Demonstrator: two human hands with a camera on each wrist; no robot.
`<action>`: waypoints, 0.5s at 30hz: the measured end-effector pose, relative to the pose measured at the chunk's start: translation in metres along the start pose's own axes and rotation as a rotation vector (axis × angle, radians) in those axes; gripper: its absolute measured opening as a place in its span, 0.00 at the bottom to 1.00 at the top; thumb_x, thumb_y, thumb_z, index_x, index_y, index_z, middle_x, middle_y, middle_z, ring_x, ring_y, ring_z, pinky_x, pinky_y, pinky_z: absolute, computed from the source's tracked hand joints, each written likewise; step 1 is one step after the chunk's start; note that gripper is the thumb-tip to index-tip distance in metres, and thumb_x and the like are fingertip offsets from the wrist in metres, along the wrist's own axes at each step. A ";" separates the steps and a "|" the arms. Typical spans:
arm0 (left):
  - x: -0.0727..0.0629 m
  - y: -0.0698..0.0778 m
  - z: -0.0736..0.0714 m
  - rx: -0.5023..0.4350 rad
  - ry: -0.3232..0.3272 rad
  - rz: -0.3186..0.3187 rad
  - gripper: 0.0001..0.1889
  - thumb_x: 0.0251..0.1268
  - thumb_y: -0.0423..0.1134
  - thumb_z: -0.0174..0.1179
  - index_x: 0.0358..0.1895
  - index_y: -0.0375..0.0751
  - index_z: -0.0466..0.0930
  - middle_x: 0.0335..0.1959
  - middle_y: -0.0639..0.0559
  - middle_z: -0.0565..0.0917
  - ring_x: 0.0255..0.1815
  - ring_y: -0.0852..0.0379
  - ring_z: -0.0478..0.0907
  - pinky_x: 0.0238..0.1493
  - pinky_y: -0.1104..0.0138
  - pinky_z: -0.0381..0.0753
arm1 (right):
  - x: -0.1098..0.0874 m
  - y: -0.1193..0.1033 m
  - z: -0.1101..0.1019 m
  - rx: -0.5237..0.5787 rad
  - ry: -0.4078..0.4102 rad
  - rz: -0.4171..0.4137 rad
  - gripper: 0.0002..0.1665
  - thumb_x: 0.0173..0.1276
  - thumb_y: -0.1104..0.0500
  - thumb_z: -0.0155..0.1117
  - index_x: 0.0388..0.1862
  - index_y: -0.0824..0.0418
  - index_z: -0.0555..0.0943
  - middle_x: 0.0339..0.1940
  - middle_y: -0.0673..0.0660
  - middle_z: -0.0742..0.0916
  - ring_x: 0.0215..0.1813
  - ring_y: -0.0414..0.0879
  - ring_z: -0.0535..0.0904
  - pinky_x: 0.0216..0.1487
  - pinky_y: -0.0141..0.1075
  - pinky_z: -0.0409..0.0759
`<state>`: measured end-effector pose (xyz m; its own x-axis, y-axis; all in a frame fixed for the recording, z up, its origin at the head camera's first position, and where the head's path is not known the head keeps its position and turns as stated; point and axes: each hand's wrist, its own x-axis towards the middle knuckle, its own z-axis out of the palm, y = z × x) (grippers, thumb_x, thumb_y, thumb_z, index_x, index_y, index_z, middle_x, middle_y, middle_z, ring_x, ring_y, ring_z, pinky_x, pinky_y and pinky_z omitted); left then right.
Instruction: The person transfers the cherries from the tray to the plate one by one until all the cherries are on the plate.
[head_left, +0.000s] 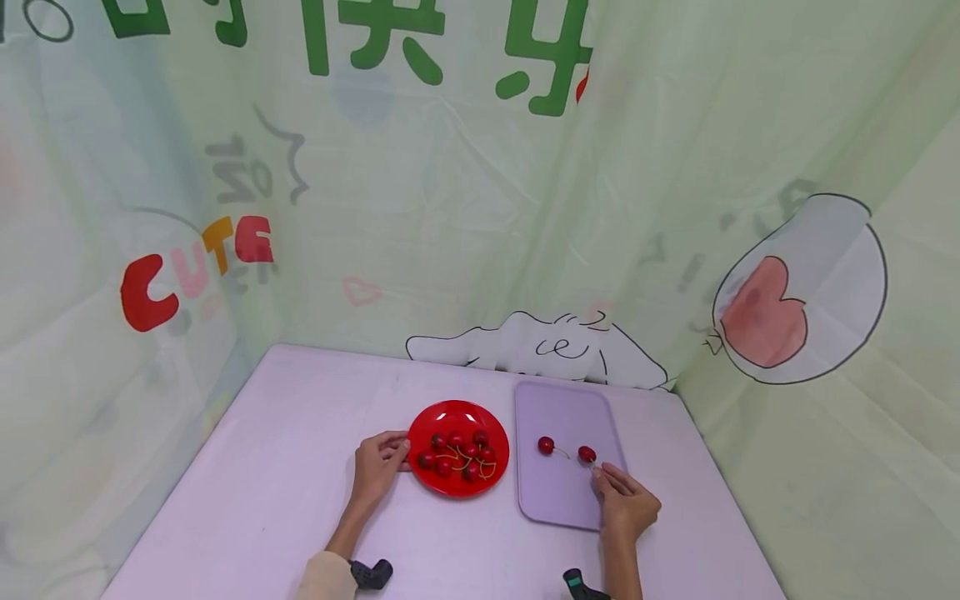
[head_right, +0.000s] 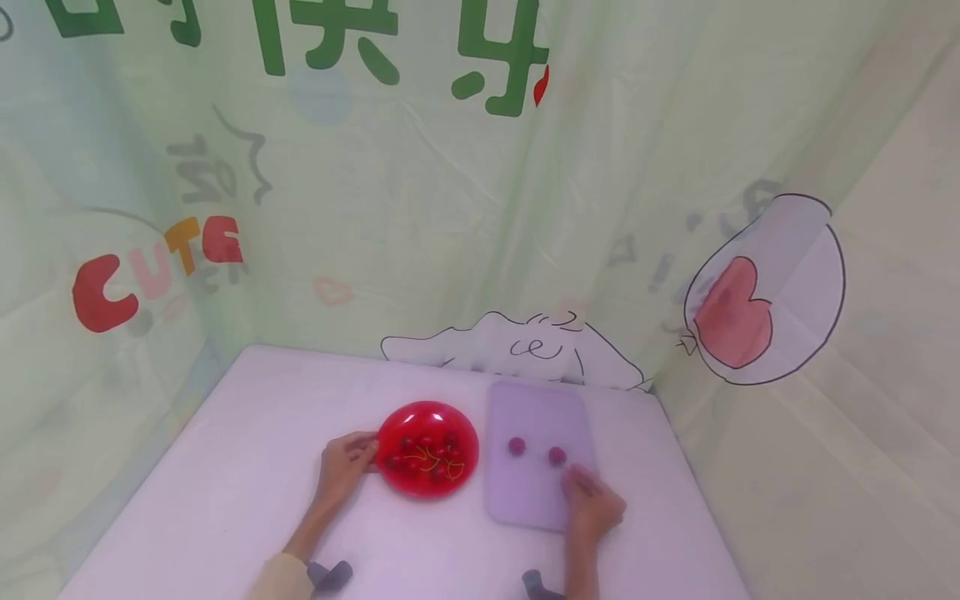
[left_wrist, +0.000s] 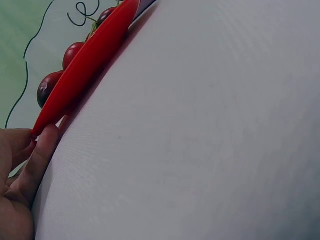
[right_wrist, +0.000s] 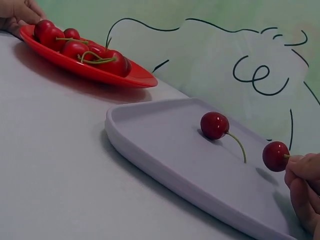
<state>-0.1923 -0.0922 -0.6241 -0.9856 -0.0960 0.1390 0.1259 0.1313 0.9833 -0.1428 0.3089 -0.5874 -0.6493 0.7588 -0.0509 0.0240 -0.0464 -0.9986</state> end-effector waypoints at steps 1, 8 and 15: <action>0.000 0.000 0.000 0.001 0.000 -0.001 0.13 0.78 0.29 0.66 0.59 0.29 0.88 0.48 0.33 0.92 0.34 0.49 0.95 0.37 0.72 0.92 | 0.000 0.000 0.000 0.016 -0.007 0.014 0.10 0.61 0.73 0.82 0.38 0.61 0.95 0.20 0.35 0.90 0.28 0.31 0.91 0.36 0.23 0.90; 0.000 -0.001 0.000 0.008 0.003 0.007 0.13 0.78 0.30 0.66 0.59 0.30 0.88 0.49 0.33 0.92 0.33 0.50 0.94 0.38 0.71 0.93 | -0.001 -0.003 -0.001 0.080 -0.059 0.099 0.18 0.64 0.70 0.82 0.28 0.45 0.94 0.24 0.41 0.93 0.30 0.32 0.92 0.40 0.26 0.91; 0.000 -0.001 0.000 0.003 0.004 0.007 0.13 0.78 0.30 0.66 0.59 0.30 0.88 0.49 0.33 0.92 0.33 0.50 0.94 0.38 0.70 0.93 | -0.006 -0.009 -0.001 0.146 -0.109 0.125 0.21 0.67 0.70 0.79 0.26 0.43 0.92 0.24 0.40 0.93 0.33 0.34 0.93 0.43 0.27 0.92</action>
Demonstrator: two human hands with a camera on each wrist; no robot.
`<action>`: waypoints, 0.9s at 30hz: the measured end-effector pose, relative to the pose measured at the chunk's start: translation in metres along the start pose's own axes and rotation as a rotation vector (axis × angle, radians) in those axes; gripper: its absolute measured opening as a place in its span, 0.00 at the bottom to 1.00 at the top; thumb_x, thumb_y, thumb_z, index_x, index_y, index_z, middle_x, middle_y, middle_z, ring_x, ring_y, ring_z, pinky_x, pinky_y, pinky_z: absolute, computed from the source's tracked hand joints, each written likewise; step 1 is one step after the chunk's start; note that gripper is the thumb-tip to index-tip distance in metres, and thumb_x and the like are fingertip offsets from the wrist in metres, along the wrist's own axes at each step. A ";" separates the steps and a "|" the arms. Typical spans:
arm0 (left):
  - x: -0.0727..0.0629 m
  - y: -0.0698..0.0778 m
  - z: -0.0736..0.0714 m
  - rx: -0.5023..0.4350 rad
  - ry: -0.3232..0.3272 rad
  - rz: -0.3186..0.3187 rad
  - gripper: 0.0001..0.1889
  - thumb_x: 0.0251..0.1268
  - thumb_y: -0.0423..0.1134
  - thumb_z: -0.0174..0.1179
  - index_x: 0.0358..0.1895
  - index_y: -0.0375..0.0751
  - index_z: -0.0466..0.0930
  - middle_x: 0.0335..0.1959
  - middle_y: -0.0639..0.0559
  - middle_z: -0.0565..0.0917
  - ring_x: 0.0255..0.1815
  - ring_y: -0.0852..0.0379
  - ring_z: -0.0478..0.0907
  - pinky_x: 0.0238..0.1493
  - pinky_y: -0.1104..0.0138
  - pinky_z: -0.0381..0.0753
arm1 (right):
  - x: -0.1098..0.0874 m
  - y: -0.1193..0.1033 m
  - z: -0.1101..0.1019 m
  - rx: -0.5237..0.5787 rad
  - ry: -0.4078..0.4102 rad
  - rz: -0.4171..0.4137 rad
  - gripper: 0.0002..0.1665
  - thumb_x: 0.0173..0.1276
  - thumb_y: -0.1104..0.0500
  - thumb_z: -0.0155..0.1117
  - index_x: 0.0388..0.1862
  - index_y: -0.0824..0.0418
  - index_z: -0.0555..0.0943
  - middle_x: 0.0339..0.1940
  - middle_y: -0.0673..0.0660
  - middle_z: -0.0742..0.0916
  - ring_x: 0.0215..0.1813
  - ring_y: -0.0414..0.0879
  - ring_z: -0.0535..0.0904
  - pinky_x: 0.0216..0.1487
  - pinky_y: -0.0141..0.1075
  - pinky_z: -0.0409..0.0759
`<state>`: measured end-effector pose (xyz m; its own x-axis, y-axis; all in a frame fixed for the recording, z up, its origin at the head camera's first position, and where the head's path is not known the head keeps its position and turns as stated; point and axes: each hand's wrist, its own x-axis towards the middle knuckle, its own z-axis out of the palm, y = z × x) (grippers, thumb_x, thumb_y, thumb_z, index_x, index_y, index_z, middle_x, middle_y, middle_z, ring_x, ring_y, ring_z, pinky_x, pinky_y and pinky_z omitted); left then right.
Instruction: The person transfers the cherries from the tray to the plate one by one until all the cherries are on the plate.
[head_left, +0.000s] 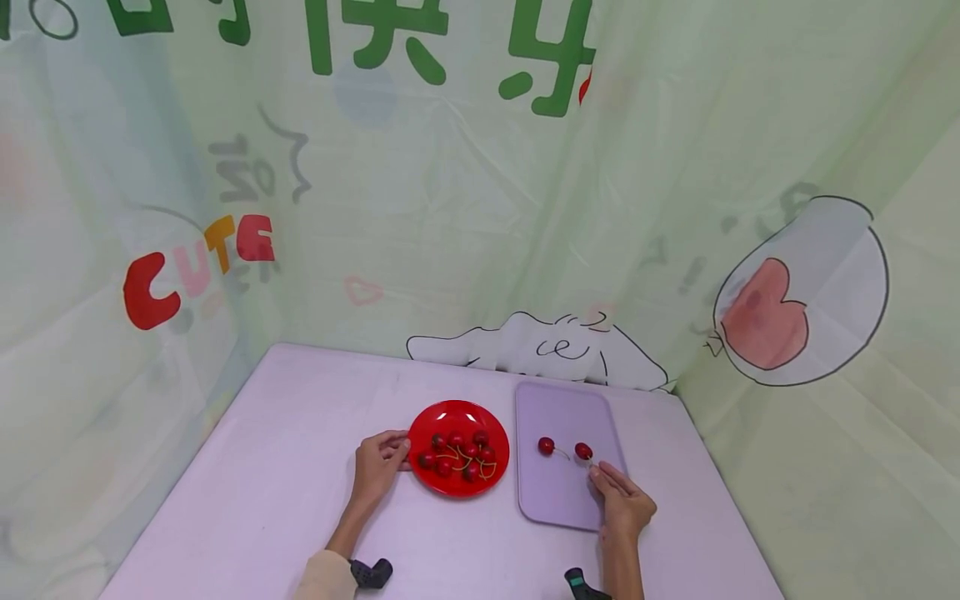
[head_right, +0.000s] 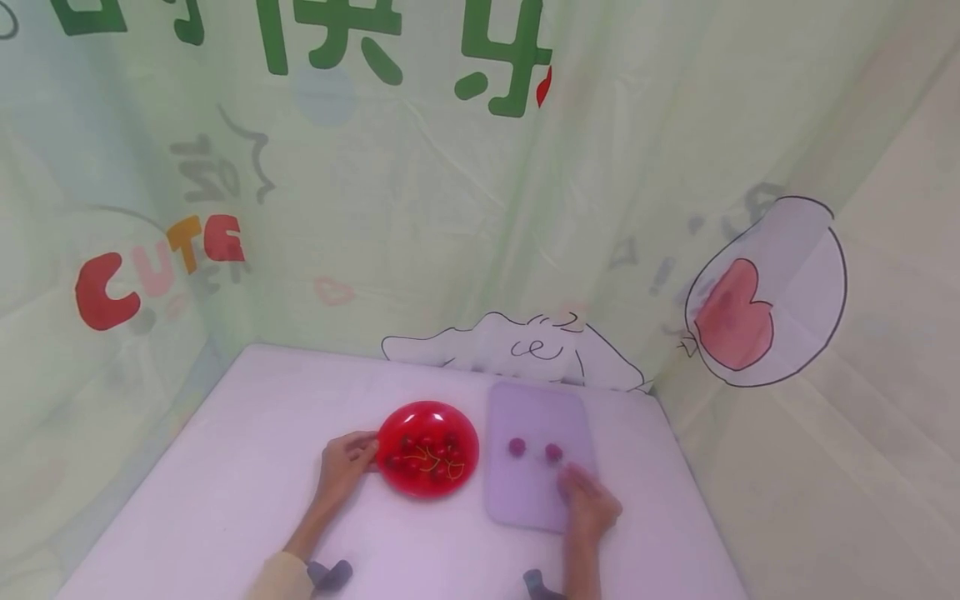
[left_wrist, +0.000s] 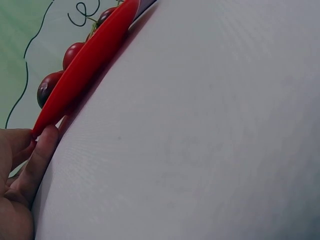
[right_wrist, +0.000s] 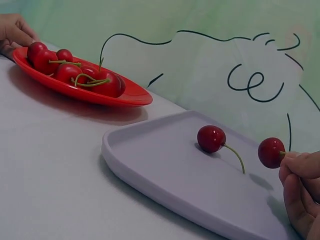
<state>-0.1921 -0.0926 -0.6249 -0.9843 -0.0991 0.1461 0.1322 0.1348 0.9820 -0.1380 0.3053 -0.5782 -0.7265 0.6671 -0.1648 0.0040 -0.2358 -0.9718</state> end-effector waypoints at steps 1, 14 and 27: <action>0.000 0.000 0.000 -0.003 0.001 0.000 0.13 0.78 0.30 0.67 0.59 0.30 0.88 0.49 0.33 0.92 0.33 0.50 0.94 0.37 0.69 0.93 | -0.001 -0.001 0.001 0.012 -0.006 0.004 0.20 0.67 0.70 0.79 0.27 0.44 0.93 0.24 0.40 0.93 0.33 0.34 0.93 0.43 0.27 0.92; 0.001 -0.001 -0.001 -0.020 -0.002 0.000 0.13 0.77 0.30 0.66 0.59 0.29 0.88 0.48 0.33 0.92 0.31 0.52 0.94 0.36 0.71 0.93 | 0.001 0.006 0.005 -0.029 -0.021 0.055 0.13 0.68 0.64 0.81 0.32 0.44 0.95 0.28 0.41 0.94 0.38 0.39 0.95 0.49 0.31 0.93; 0.002 -0.003 0.000 -0.008 -0.001 -0.005 0.13 0.78 0.30 0.67 0.60 0.31 0.88 0.48 0.35 0.92 0.33 0.53 0.94 0.37 0.72 0.92 | -0.007 0.009 0.015 -0.012 -0.052 0.049 0.11 0.68 0.66 0.80 0.34 0.48 0.96 0.28 0.40 0.94 0.37 0.38 0.95 0.48 0.32 0.93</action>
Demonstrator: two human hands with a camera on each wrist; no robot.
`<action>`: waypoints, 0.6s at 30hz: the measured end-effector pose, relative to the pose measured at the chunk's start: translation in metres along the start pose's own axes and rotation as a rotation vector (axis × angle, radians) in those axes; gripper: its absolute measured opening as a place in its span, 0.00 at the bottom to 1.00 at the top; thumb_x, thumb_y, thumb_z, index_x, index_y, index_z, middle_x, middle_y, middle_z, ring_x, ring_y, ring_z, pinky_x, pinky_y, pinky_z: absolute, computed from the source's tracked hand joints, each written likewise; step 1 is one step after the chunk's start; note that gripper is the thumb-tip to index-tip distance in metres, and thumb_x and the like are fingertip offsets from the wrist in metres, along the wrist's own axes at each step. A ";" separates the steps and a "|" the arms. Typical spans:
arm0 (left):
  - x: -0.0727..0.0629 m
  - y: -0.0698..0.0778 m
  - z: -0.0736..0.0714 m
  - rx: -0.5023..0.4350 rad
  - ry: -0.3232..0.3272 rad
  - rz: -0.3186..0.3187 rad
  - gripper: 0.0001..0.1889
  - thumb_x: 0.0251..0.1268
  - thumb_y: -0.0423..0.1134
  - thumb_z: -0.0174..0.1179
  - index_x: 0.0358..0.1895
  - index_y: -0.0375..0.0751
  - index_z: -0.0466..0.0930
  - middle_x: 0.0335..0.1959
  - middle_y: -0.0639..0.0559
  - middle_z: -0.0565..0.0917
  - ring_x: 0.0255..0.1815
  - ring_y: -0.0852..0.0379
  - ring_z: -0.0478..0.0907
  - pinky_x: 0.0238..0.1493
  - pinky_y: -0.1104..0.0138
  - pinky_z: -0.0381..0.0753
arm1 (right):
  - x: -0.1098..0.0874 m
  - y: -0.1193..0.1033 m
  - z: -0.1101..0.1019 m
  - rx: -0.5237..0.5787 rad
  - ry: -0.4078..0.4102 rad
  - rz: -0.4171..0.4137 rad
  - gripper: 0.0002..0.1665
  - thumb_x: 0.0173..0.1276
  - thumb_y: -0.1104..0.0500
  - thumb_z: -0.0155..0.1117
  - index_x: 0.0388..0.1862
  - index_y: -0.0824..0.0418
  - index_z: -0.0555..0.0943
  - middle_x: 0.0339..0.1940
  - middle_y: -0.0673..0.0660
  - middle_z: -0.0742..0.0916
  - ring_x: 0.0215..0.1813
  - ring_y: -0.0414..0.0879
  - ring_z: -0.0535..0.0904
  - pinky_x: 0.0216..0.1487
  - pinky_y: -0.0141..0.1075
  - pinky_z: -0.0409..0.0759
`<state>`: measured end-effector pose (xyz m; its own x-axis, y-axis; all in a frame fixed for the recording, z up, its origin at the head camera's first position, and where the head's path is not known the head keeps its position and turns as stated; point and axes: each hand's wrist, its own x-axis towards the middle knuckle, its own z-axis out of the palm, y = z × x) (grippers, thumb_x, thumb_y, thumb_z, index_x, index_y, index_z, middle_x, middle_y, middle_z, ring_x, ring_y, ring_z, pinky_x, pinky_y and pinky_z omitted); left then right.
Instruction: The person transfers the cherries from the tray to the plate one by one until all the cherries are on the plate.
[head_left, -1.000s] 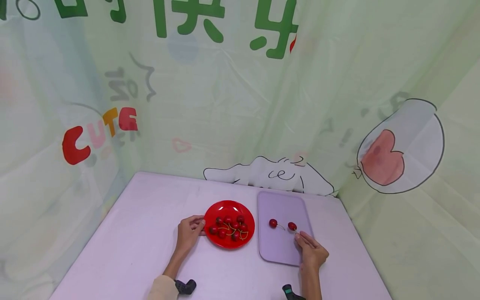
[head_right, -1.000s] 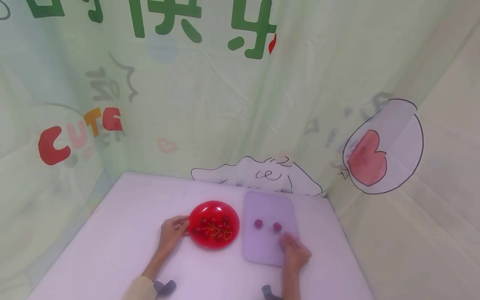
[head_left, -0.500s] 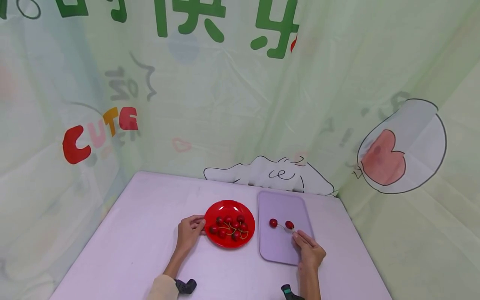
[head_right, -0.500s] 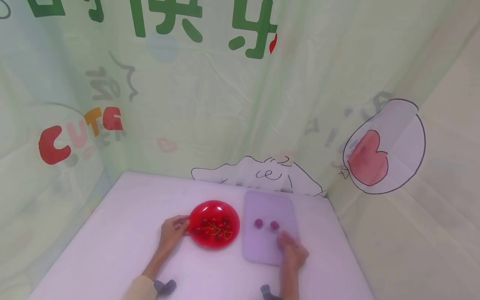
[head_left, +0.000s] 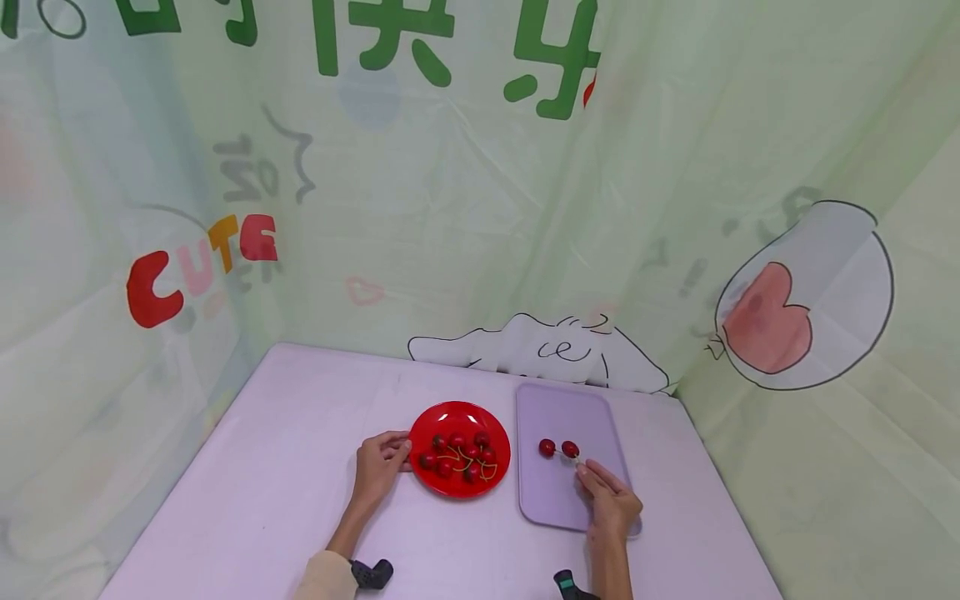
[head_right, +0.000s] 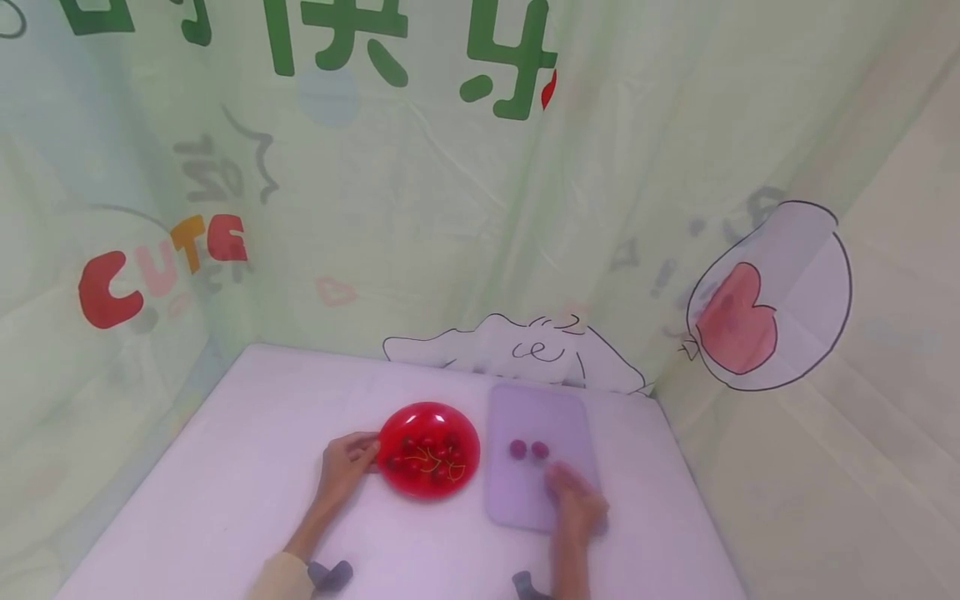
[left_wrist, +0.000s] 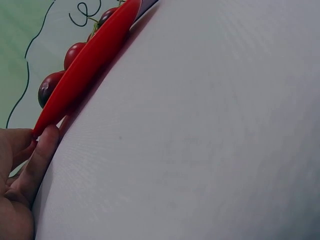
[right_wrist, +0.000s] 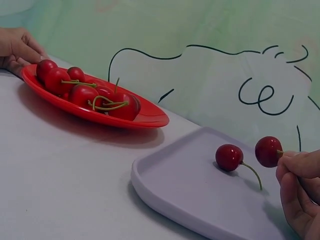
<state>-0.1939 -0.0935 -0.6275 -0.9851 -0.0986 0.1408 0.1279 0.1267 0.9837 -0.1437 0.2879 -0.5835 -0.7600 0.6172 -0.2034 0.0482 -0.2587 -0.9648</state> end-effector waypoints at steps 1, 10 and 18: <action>0.000 0.000 0.000 -0.002 -0.001 0.001 0.13 0.78 0.30 0.67 0.60 0.31 0.88 0.48 0.34 0.92 0.33 0.53 0.94 0.37 0.72 0.92 | -0.001 0.000 0.001 0.006 -0.004 -0.001 0.11 0.68 0.67 0.80 0.35 0.49 0.96 0.28 0.40 0.94 0.36 0.38 0.95 0.48 0.31 0.93; -0.001 0.005 -0.001 0.016 -0.002 -0.003 0.14 0.78 0.31 0.66 0.60 0.30 0.88 0.49 0.34 0.92 0.32 0.52 0.94 0.38 0.71 0.92 | -0.008 -0.005 0.010 0.014 -0.054 0.001 0.11 0.68 0.67 0.81 0.48 0.63 0.95 0.28 0.41 0.95 0.36 0.37 0.95 0.47 0.30 0.93; -0.001 0.006 -0.001 0.006 -0.002 -0.019 0.13 0.78 0.30 0.66 0.60 0.30 0.88 0.47 0.34 0.92 0.33 0.54 0.94 0.37 0.71 0.93 | -0.011 -0.004 0.017 0.042 -0.092 0.010 0.16 0.67 0.69 0.80 0.53 0.69 0.92 0.29 0.45 0.95 0.35 0.40 0.95 0.47 0.32 0.94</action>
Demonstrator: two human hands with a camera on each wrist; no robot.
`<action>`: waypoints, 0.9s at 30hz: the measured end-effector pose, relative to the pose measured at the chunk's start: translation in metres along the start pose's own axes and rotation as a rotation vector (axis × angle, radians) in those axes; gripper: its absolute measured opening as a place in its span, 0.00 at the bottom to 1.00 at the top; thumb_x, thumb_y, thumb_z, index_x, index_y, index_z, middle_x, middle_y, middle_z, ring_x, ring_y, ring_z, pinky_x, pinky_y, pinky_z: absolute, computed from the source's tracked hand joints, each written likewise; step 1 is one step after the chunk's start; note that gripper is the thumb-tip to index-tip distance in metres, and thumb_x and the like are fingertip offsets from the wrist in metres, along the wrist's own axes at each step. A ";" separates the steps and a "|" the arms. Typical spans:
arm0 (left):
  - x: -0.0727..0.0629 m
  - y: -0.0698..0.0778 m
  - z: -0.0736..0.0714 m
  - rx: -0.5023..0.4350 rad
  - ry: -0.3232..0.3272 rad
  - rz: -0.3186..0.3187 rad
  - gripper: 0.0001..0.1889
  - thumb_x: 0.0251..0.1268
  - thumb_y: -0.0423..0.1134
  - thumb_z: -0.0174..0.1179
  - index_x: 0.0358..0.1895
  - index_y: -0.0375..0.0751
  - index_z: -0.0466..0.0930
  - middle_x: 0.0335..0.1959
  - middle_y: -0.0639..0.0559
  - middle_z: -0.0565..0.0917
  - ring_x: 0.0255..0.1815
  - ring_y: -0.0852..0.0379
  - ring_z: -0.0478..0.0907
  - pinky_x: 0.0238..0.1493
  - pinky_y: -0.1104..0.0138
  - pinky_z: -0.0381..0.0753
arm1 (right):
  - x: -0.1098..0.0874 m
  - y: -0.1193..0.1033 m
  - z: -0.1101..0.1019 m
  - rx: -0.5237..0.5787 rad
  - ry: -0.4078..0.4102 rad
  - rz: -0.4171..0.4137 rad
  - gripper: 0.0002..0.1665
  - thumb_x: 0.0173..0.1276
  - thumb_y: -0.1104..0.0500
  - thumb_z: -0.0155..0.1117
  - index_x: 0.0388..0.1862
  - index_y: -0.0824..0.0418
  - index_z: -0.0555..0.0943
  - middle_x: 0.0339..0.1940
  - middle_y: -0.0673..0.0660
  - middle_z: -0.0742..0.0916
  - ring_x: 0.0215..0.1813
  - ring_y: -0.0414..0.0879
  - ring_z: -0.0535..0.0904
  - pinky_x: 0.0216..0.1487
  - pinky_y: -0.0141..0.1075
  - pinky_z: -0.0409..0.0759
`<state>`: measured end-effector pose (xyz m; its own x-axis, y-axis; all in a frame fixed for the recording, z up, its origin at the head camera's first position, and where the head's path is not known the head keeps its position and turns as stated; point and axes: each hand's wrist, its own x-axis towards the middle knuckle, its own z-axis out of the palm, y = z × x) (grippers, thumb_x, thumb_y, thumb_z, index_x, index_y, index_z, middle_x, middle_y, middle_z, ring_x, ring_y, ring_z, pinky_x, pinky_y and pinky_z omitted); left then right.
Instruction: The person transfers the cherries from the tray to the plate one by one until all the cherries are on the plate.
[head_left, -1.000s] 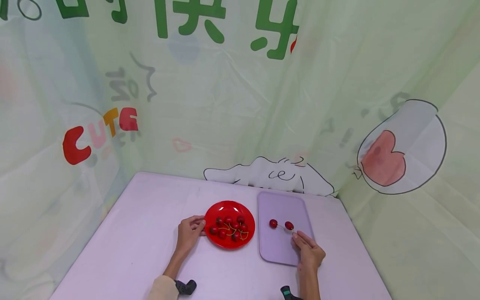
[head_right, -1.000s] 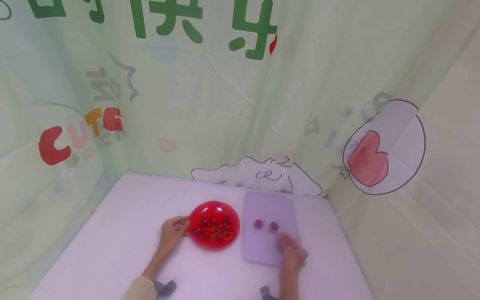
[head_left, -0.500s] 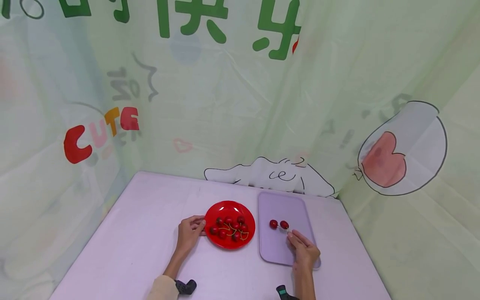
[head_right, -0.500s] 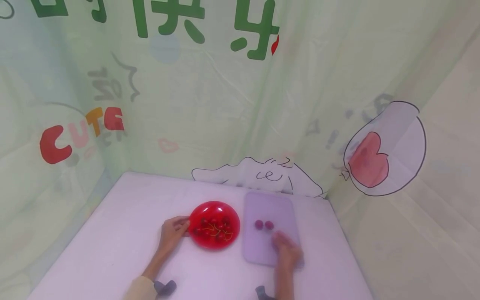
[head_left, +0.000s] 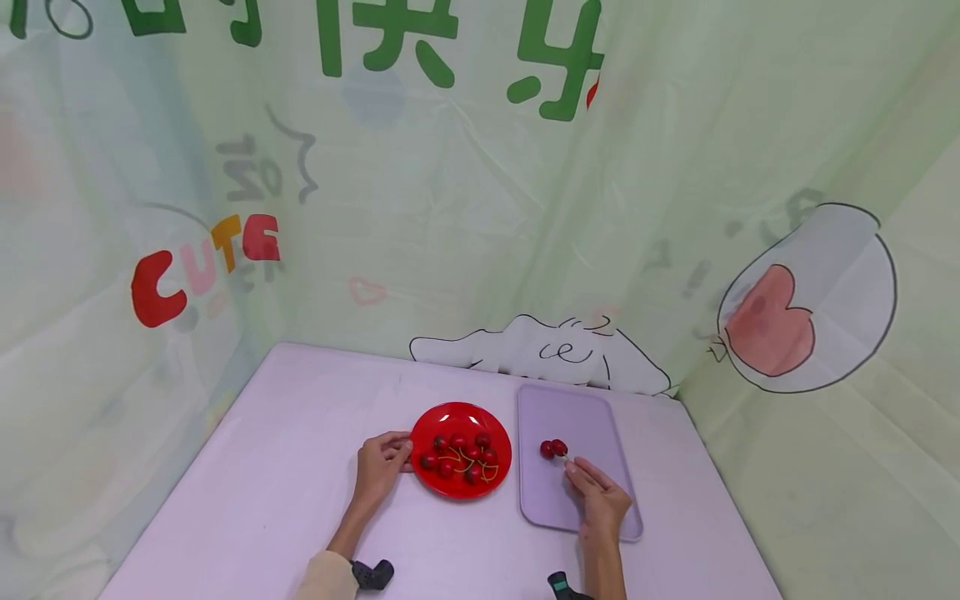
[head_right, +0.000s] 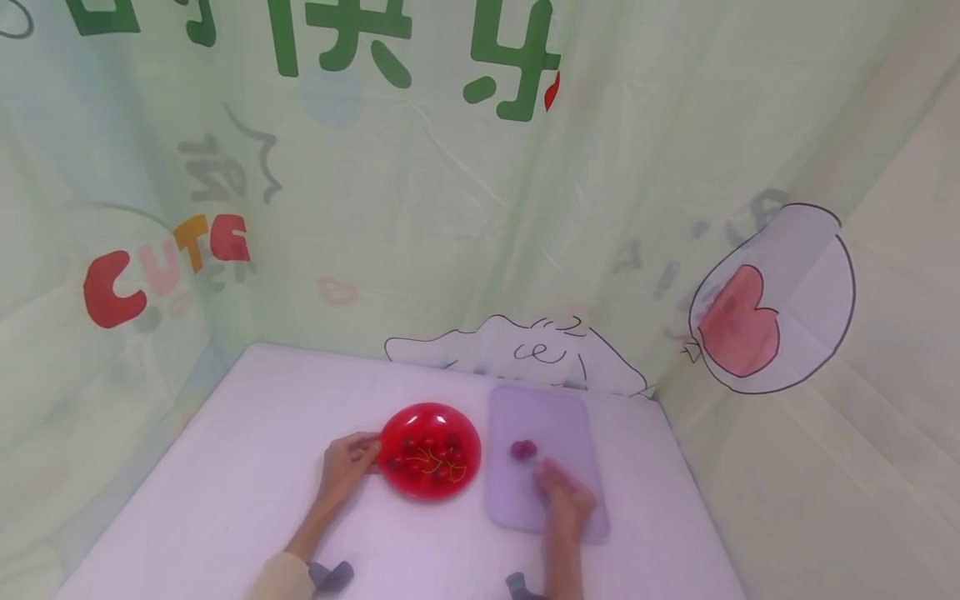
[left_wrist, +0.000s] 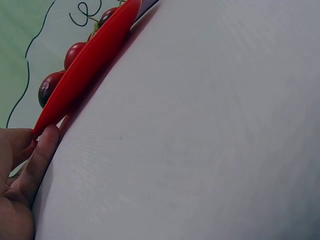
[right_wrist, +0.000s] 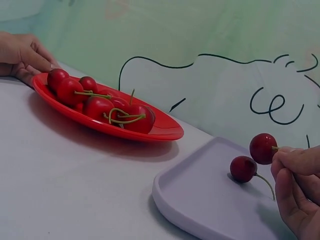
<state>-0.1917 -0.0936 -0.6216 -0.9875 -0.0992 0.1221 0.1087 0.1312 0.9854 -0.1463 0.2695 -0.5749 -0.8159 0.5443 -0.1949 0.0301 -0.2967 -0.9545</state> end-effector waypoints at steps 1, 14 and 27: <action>0.000 0.001 0.000 -0.003 -0.001 -0.001 0.14 0.78 0.30 0.66 0.60 0.29 0.87 0.47 0.34 0.92 0.33 0.53 0.94 0.37 0.71 0.93 | 0.000 0.001 0.001 0.007 -0.009 -0.002 0.15 0.67 0.70 0.79 0.53 0.70 0.92 0.29 0.46 0.95 0.35 0.40 0.95 0.48 0.33 0.94; -0.002 0.002 0.000 -0.003 -0.001 0.007 0.14 0.78 0.31 0.66 0.61 0.30 0.87 0.50 0.33 0.92 0.34 0.50 0.94 0.38 0.72 0.92 | -0.002 0.008 0.014 -0.037 -0.087 -0.016 0.16 0.67 0.66 0.81 0.53 0.68 0.92 0.34 0.47 0.96 0.37 0.42 0.95 0.47 0.32 0.94; -0.001 0.001 0.001 0.014 0.005 0.009 0.14 0.78 0.32 0.66 0.61 0.32 0.88 0.49 0.35 0.92 0.35 0.53 0.94 0.39 0.71 0.93 | -0.010 0.008 0.035 -0.067 -0.153 -0.012 0.25 0.71 0.67 0.77 0.63 0.77 0.85 0.37 0.49 0.97 0.35 0.40 0.95 0.46 0.30 0.93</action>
<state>-0.1902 -0.0924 -0.6210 -0.9860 -0.1027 0.1318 0.1161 0.1459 0.9825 -0.1583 0.2347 -0.5726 -0.8947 0.4202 -0.1514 0.0538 -0.2351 -0.9705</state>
